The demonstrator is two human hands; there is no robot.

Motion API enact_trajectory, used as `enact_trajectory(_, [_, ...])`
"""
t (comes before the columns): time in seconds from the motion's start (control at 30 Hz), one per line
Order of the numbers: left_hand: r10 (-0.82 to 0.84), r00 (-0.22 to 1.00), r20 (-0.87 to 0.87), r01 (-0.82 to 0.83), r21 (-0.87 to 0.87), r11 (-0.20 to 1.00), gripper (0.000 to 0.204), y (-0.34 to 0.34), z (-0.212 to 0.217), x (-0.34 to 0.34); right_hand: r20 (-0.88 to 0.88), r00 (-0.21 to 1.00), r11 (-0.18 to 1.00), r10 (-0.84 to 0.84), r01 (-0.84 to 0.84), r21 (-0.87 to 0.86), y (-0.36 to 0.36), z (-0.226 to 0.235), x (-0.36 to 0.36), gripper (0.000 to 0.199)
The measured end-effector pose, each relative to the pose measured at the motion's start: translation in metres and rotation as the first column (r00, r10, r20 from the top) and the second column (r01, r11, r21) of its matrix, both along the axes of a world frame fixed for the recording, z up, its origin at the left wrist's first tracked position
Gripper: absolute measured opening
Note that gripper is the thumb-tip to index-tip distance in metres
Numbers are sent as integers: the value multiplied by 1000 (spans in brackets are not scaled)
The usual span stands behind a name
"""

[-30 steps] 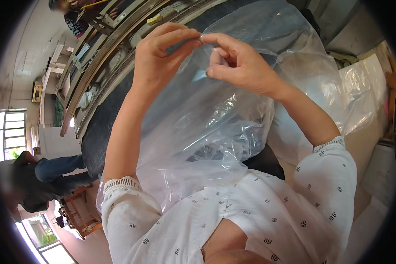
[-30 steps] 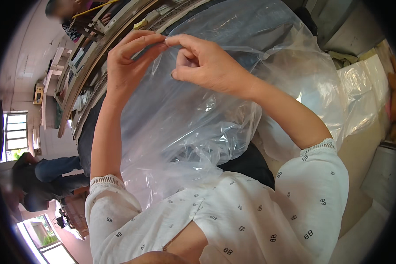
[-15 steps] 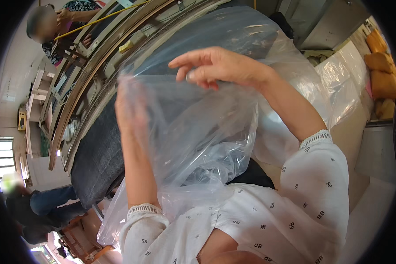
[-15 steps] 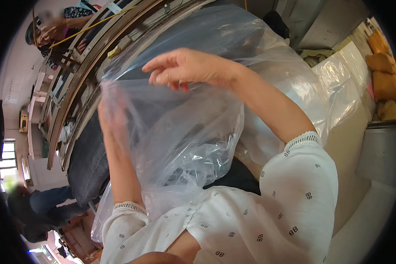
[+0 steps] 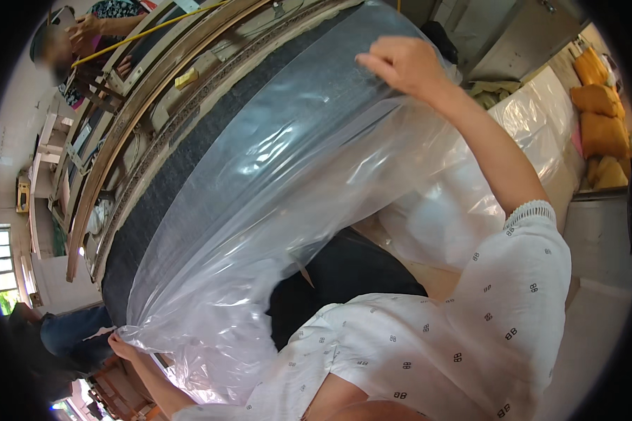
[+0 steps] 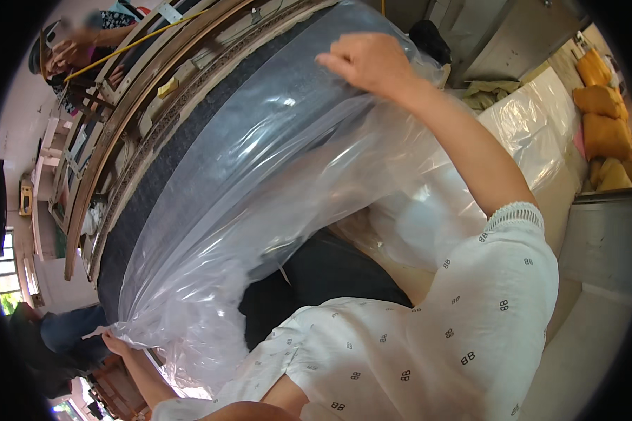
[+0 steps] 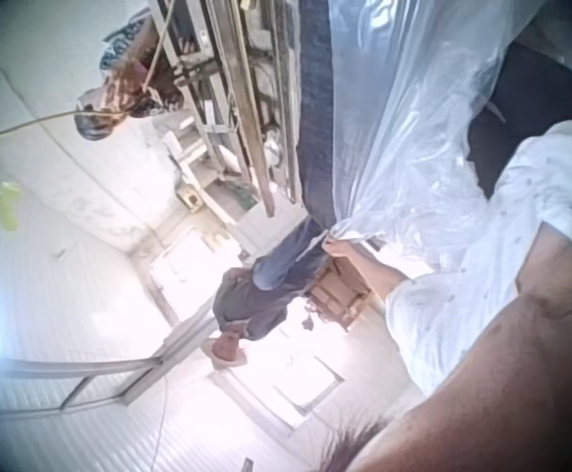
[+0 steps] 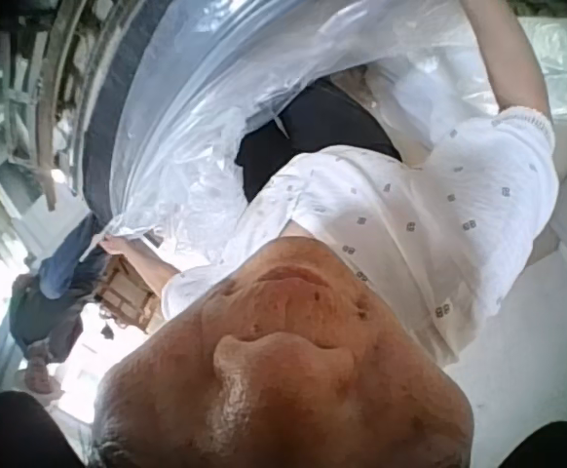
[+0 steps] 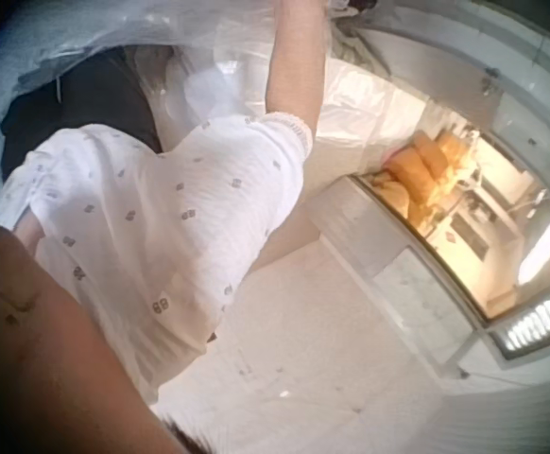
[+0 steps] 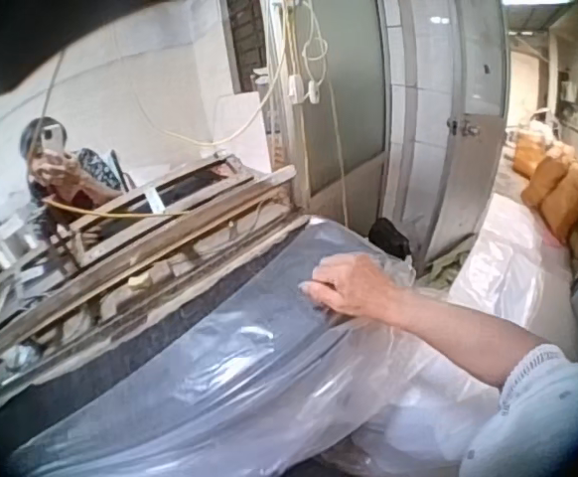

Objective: The recorder is wrapping a large, curved industrial component with a large plastic sheet.

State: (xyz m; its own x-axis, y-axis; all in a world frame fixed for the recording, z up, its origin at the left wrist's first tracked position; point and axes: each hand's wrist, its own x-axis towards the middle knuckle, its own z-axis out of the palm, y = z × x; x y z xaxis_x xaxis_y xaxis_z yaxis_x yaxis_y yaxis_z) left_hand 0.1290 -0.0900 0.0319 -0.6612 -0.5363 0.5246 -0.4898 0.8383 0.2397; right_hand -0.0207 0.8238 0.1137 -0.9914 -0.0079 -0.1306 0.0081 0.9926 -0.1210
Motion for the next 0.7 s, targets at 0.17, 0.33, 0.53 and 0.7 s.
enact_trajectory(0.17, [85, 969, 233, -114, 116, 987, 32, -65, -18, -41, -395, 908, 990, -140, 135, -41, 96, -86, -84, 56])
enact_trajectory(0.33, [-68, 950, -304, 136, 209, 969, 28, -116, -76, -121, -343, 923, 972, -177, 110, -207, 153, -119, -114, 58])
enact_trajectory(0.53, [132, 964, -229, -128, 31, 991, 45, -110, -51, -119, -589, 791, 986, 167, -131, 104, 37, -46, -106, 26])
enact_trajectory(0.7, [189, 900, -393, -139, 153, 978, 32, -31, -45, -140, 384, 810, 494, 444, 136, -859, -135, -11, 43, 27])
